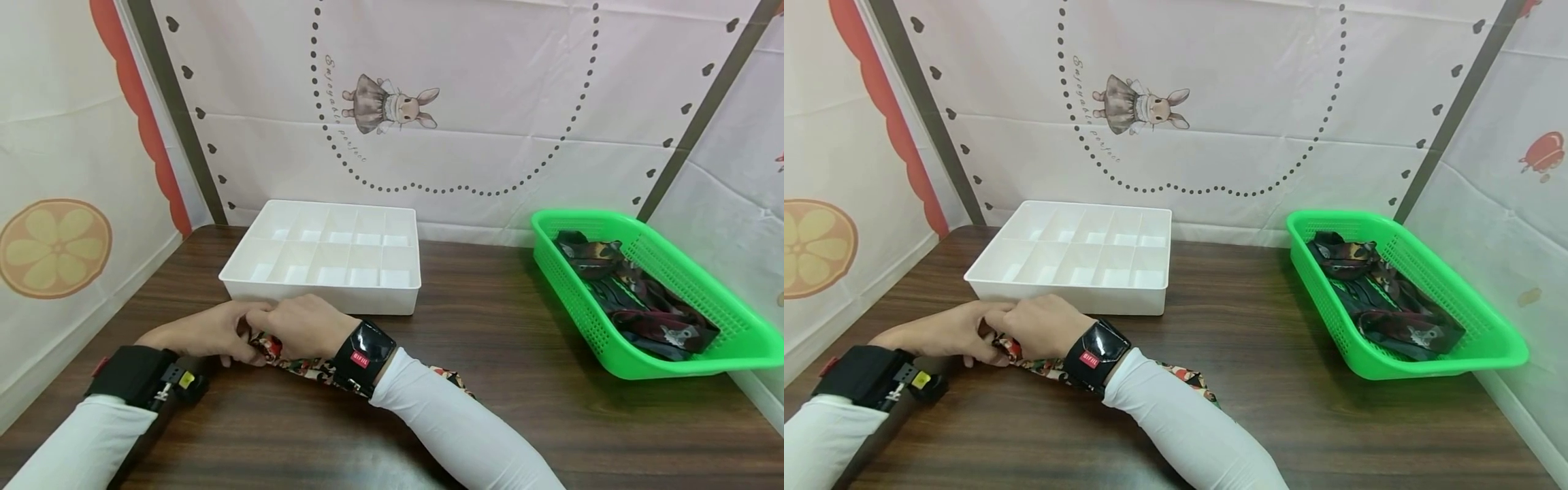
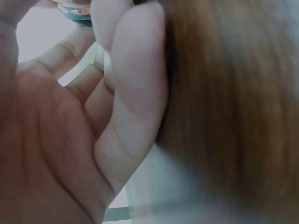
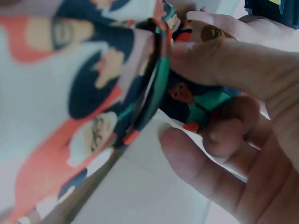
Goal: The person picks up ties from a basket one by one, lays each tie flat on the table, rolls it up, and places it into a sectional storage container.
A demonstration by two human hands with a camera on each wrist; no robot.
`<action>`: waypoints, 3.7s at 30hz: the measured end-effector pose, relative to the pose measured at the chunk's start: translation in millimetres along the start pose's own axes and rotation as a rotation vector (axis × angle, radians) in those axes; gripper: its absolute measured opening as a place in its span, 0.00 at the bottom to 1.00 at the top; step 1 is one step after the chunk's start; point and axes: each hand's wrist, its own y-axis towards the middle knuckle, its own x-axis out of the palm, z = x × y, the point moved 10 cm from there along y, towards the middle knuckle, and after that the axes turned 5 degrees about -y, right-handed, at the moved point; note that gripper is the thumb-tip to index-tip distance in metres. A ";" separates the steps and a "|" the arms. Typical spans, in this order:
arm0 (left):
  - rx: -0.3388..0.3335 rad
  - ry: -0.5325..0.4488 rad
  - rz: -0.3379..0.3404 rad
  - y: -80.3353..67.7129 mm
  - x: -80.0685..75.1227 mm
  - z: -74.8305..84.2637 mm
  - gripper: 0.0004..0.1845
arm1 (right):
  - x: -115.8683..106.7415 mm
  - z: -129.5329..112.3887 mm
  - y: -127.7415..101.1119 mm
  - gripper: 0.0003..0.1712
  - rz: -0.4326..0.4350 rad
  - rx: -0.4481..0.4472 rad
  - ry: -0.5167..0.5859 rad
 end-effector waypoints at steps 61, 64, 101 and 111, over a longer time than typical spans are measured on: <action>-0.016 0.030 0.017 1.9 -0.7 -2.0 0.26 | -0.1 5.2 -4.1 0.33 -0.102 -0.043 0.077; 0.000 0.031 0.018 1.8 -0.7 0.5 0.27 | -3.9 6.5 -3.7 0.25 -0.057 -0.042 0.067; 0.003 0.024 0.016 2.5 -0.4 2.5 0.30 | -1.1 2.4 -7.2 0.18 -0.022 -0.020 -0.033; -0.016 0.050 0.029 2.1 -2.0 1.3 0.28 | 1.0 9.4 -9.7 0.29 -0.111 0.021 0.077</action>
